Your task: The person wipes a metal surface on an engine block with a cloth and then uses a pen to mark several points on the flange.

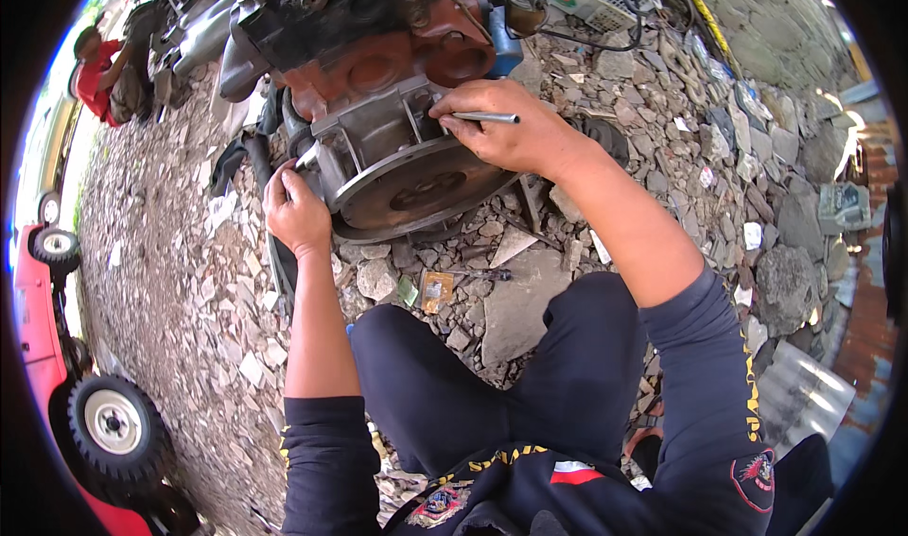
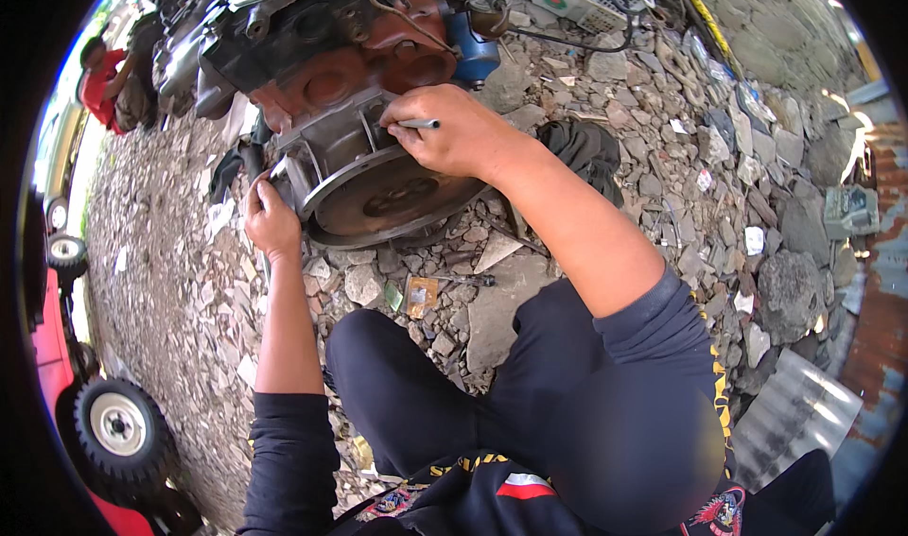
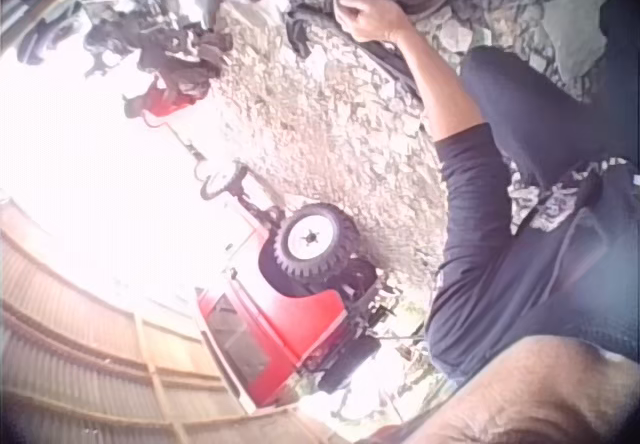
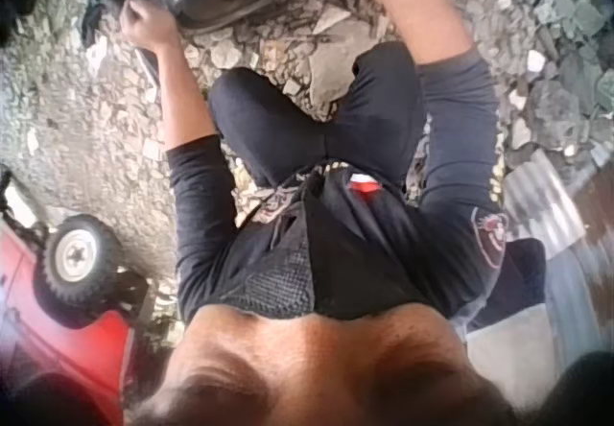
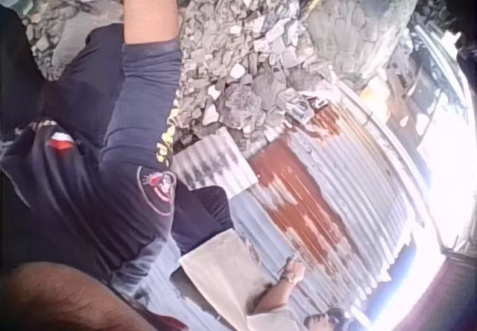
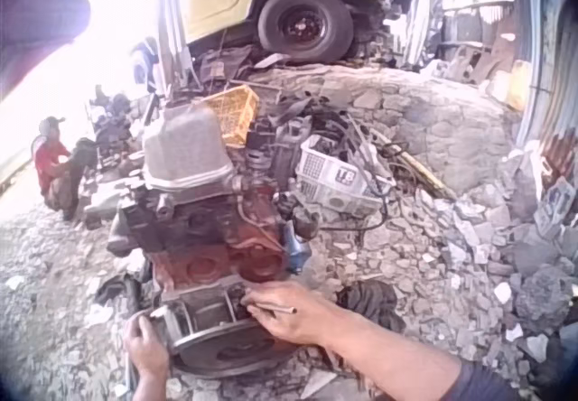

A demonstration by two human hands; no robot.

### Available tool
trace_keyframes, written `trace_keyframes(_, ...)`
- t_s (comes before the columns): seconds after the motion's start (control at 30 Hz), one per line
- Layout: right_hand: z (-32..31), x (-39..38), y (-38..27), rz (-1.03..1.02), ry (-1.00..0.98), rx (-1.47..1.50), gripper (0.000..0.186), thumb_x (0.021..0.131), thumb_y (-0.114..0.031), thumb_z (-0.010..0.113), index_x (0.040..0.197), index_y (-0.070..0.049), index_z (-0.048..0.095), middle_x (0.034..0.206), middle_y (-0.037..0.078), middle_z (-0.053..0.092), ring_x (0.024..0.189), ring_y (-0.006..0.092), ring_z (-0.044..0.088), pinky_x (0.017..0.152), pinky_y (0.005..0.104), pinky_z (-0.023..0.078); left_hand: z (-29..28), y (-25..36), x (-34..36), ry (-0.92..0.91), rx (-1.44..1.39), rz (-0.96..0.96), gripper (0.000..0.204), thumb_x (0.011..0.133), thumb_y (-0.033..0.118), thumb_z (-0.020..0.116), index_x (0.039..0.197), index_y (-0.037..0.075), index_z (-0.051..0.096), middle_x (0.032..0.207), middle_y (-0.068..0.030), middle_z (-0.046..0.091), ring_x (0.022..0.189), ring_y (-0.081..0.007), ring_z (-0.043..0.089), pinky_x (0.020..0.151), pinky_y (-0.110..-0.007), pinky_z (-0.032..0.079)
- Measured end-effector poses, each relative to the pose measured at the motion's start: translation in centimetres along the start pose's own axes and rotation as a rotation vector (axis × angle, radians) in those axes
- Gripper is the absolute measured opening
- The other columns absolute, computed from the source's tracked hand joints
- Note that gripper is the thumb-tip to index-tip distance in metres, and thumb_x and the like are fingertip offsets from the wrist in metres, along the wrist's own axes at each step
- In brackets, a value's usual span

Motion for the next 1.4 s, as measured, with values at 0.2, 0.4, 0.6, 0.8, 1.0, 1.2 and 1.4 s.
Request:
trace_keyframes(0.2,-0.4,0.9,1.6,0.062,-0.035,0.22,0.017,0.089,-0.015,0.062,0.097,-0.003,0.07,0.09,0.014,0.071,0.083,0.0296,0.067,0.075,0.0366,0.052,0.2,0.3,-0.4,0.0,-0.012,-0.058,0.029,0.095,0.024,0.049,0.1,0.008,0.073,0.099,-0.0107,0.07,0.095,-0.0276,0.063,0.087,-0.037,0.048)
trace_keyframes(0.4,-0.8,2.7,2.7,0.088,-0.138,0.264,0.023,0.088,-0.023,0.061,0.096,-0.004,0.072,0.084,0.016,0.07,0.079,0.0323,0.067,0.072,0.0384,0.052,0.2,0.8,-0.5,-0.012,-0.059,-0.087,0.026,0.097,0.02,0.05,0.101,0.006,0.072,0.099,-0.0097,0.07,0.092,-0.0206,0.063,0.086,-0.032,0.048)
trace_keyframes(0.6,-1.2,2.9,2.7,0.01,-0.088,0.146,0.027,0.088,-0.03,0.064,0.094,-0.005,0.072,0.077,0.017,0.068,0.073,0.0338,0.065,0.068,0.0409,0.05,-0.2,0.3,-0.6,-0.009,-0.033,-0.086,0.025,0.097,0.017,0.05,0.101,0.004,0.071,0.096,-0.009,0.07,0.089,-0.0189,0.063,0.084,-0.031,0.048)
trace_keyframes(0.8,0.4,0.6,4.2,0.277,0.162,0.402,0.03,0.09,-0.032,0.065,0.09,-0.003,0.072,0.069,0.016,0.065,0.064,0.0331,0.062,0.062,0.0401,0.048,0.2,0.4,-0.3,-0.006,-0.083,-0.095,0.025,0.097,0.019,0.051,0.102,0.005,0.072,0.094,-0.0091,0.07,0.085,-0.017,0.063,0.081,-0.03,0.048)
trace_keyframes(1.0,0.5,1.0,2.2,-0.071,0.156,0.086,0.029,0.09,-0.028,0.063,0.087,0.0,0.07,0.073,0.02,0.065,0.071,0.0387,0.063,0.065,0.0436,0.05,0.2,-0.8,0.0,-0.004,-0.042,-0.1,0.027,0.095,0.022,0.052,0.1,0.007,0.073,0.095,-0.0103,0.071,0.087,-0.0197,0.065,0.082,-0.032,0.049)
trace_keyframes(1.2,0.1,2.6,1.0,0.014,0.126,0.032,0.03,0.089,-0.027,0.062,0.083,0.002,0.068,0.078,0.022,0.065,0.076,0.0411,0.063,0.07,0.0462,0.05,0.4,0.7,-0.2,0.017,0.008,-0.081,0.027,0.094,0.023,0.052,0.1,0.007,0.073,0.095,-0.0119,0.072,0.089,-0.0235,0.066,0.084,-0.034,0.049)
trace_keyframes(1.4,0.2,2.6,0.2,0.047,0.1,-0.025,0.03,0.089,-0.027,0.062,0.081,0.001,0.069,0.077,0.021,0.066,0.076,0.0407,0.063,0.071,0.0452,0.051,0.1,0.7,-0.4,0.015,-0.025,-0.082,0.027,0.094,0.022,0.052,0.1,0.007,0.073,0.095,-0.012,0.072,0.088,-0.0236,0.066,0.083,-0.034,0.049)
Point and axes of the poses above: each hand's wrist, its own x-axis towards the middle knuckle, its own z-axis out of the palm, y = z × x, the point moved 4 cm from there along x, towards the middle knuckle
